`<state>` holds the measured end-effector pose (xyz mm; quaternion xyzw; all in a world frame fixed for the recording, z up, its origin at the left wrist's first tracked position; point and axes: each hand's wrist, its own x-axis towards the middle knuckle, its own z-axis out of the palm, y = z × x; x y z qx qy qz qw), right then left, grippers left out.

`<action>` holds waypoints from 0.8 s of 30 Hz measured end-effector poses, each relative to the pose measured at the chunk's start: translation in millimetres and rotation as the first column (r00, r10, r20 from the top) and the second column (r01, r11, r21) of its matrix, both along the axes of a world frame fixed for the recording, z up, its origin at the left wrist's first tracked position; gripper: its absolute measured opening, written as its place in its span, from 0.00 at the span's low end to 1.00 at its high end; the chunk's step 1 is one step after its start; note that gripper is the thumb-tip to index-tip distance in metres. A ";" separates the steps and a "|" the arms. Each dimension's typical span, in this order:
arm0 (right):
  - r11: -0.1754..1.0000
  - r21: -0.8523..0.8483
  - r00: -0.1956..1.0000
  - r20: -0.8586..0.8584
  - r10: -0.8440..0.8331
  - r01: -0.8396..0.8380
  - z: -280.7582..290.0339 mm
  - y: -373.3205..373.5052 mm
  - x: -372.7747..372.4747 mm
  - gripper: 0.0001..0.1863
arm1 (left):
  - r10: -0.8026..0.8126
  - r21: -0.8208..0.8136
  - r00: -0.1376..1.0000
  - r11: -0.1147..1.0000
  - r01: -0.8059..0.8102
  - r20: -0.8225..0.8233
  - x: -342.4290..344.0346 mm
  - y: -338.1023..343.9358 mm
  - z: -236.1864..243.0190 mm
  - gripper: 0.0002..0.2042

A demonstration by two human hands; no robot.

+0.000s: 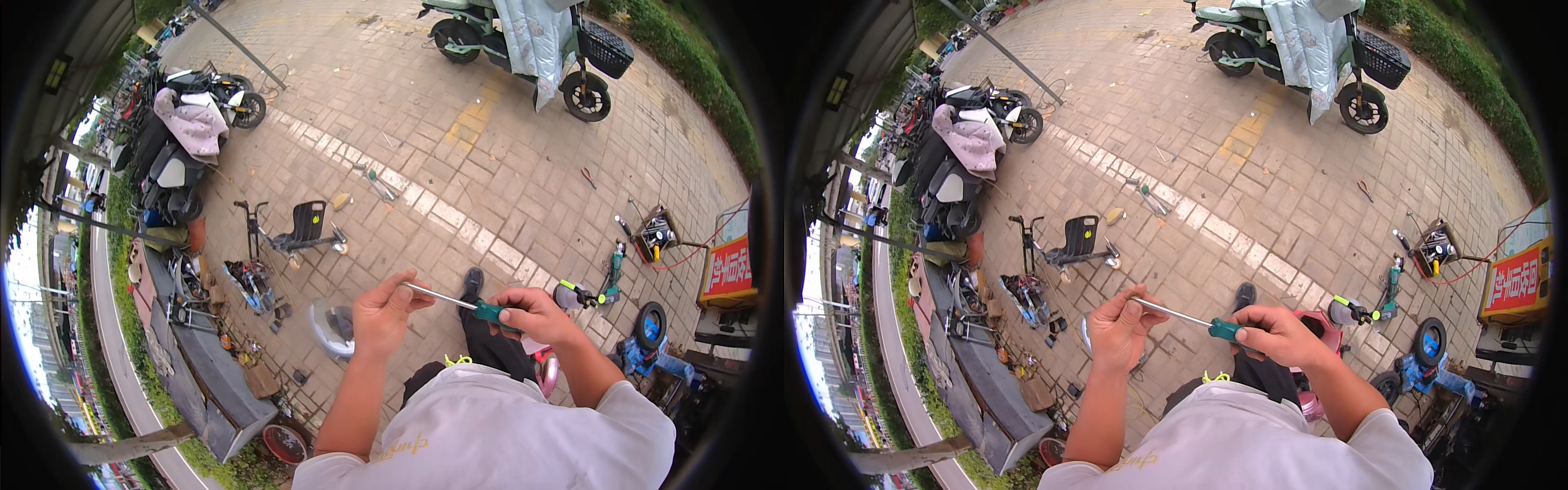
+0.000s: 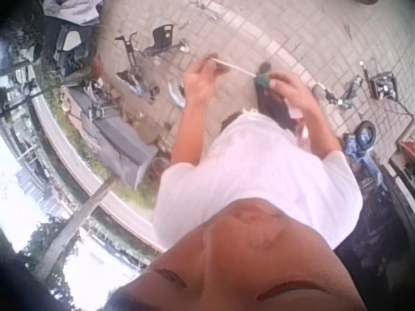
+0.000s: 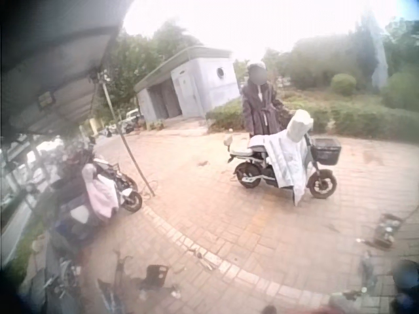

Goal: The person adjusts a winter cover on an electric scooter, then uses a socket wrench and a screwdriver to tighten components on the scooter's handlebar area. The person repeatedly switches between tools and returns to the scooter to continue tightening.

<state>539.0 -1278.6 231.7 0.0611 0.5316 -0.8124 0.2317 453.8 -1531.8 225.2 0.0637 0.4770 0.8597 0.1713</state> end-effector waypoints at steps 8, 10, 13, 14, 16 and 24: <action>0.987 0.089 0.991 0.005 -0.132 0.131 32.2 117.1 -176.6 0.12 | -0.207 -0.015 0.978 0.978 0.207 0.007 -213.9 125.4 34.3 0.17; 0.977 0.136 0.986 0.013 -0.168 0.164 28.6 141.5 -221.5 0.12 | -0.258 0.001 0.965 0.966 0.259 0.034 -266.7 151.2 29.9 0.17; 0.961 0.170 0.975 0.001 -0.222 0.219 22.4 178.1 -289.6 0.12 | -0.354 0.036 0.935 0.935 0.353 0.025 -351.8 191.1 16.6 0.17; 0.952 0.167 0.965 0.016 -0.263 0.256 21.4 189.3 -313.8 0.13 | -0.373 0.081 0.927 0.926 0.368 0.045 -380.8 207.2 12.1 0.18; 0.916 0.187 0.930 0.031 -0.367 0.355 23.0 207.7 -360.4 0.16 | -0.432 0.205 0.899 0.888 0.412 0.065 -443.3 239.6 5.0 0.19; 0.652 0.158 0.669 -0.092 -0.738 0.741 58.9 300.6 -502.5 0.27 | -0.515 0.048 0.806 0.849 0.526 0.292 -664.6 373.7 -39.8 0.06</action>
